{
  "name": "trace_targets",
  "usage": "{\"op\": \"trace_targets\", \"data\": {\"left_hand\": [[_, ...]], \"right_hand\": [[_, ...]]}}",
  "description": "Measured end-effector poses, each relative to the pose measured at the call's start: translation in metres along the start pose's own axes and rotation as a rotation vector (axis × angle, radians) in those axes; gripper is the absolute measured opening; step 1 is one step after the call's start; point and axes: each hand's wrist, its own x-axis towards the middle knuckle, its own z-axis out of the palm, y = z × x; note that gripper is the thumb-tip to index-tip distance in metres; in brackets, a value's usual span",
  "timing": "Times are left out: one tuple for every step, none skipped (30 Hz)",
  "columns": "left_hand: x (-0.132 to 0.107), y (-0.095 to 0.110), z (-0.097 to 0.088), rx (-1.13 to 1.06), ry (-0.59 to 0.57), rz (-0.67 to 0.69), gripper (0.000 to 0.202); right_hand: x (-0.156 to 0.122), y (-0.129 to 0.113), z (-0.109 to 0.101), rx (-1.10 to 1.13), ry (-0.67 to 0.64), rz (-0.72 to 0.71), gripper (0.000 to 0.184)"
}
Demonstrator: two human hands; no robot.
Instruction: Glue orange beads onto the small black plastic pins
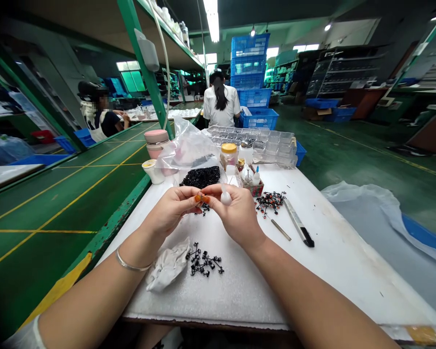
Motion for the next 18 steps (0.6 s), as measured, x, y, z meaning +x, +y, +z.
{"op": "trace_targets", "data": {"left_hand": [[-0.0002,0.0001,0.0001,0.000,-0.006,0.000,0.030],[-0.0003,0.0000,0.0001,0.001,-0.011,0.001,0.030],[-0.0005,0.0000,0.0000,0.002,-0.015,0.004,0.030],[-0.0006,-0.0001,-0.0002,0.002,-0.020,0.009,0.029],[-0.0007,-0.0001,-0.0005,0.000,-0.025,0.014,0.028],[-0.0008,-0.0002,-0.0007,-0.003,-0.031,0.021,0.027],[-0.0007,-0.0001,-0.0009,-0.007,-0.035,0.026,0.027],[-0.0007,0.0000,-0.0010,-0.011,-0.040,0.029,0.026],[-0.0006,0.0003,-0.0010,-0.015,-0.044,0.030,0.026],[-0.0005,0.0007,-0.0009,-0.019,-0.047,0.028,0.026],[-0.0005,0.0012,-0.0006,-0.021,-0.048,0.022,0.026],[-0.0006,0.0019,-0.0002,-0.021,-0.046,0.016,0.026],[-0.0007,0.0026,0.0002,-0.020,-0.044,0.008,0.026],[-0.0009,0.0033,0.0006,-0.018,-0.039,0.000,0.027],[-0.0011,0.0039,0.0010,-0.014,-0.035,-0.007,0.027],[-0.0013,0.0043,0.0012,-0.011,-0.032,-0.013,0.027],[-0.0014,0.0045,0.0014,-0.009,-0.030,-0.016,0.027],[-0.0015,0.0044,0.0013,-0.008,-0.032,-0.016,0.026]], "right_hand": [[-0.0007,-0.0006,0.0003,-0.014,0.006,-0.011,0.021],[-0.0013,-0.0011,0.0005,-0.028,0.011,-0.020,0.020],[-0.0018,-0.0016,0.0006,-0.041,0.016,-0.028,0.019],[-0.0022,-0.0020,0.0005,-0.054,0.019,-0.035,0.018],[-0.0026,-0.0022,0.0003,-0.066,0.022,-0.043,0.017],[-0.0027,-0.0024,0.0001,-0.078,0.023,-0.051,0.016],[-0.0028,-0.0024,-0.0001,-0.088,0.024,-0.056,0.015],[-0.0028,-0.0024,-0.0003,-0.096,0.023,-0.059,0.015],[-0.0027,-0.0023,-0.0004,-0.099,0.020,-0.059,0.015],[-0.0025,-0.0023,-0.0005,-0.098,0.017,-0.055,0.015],[-0.0023,-0.0022,-0.0006,-0.093,0.017,-0.048,0.016],[-0.0022,-0.0022,-0.0007,-0.086,0.017,-0.038,0.017],[-0.0020,-0.0023,-0.0007,-0.077,0.019,-0.029,0.018],[-0.0018,-0.0023,-0.0007,-0.069,0.025,-0.019,0.019],[-0.0017,-0.0024,-0.0007,-0.062,0.032,-0.011,0.019],[-0.0016,-0.0024,-0.0006,-0.053,0.037,-0.004,0.020],[-0.0015,-0.0024,-0.0006,-0.044,0.040,0.003,0.021],[-0.0014,-0.0025,-0.0006,-0.037,0.042,0.010,0.021]]}}
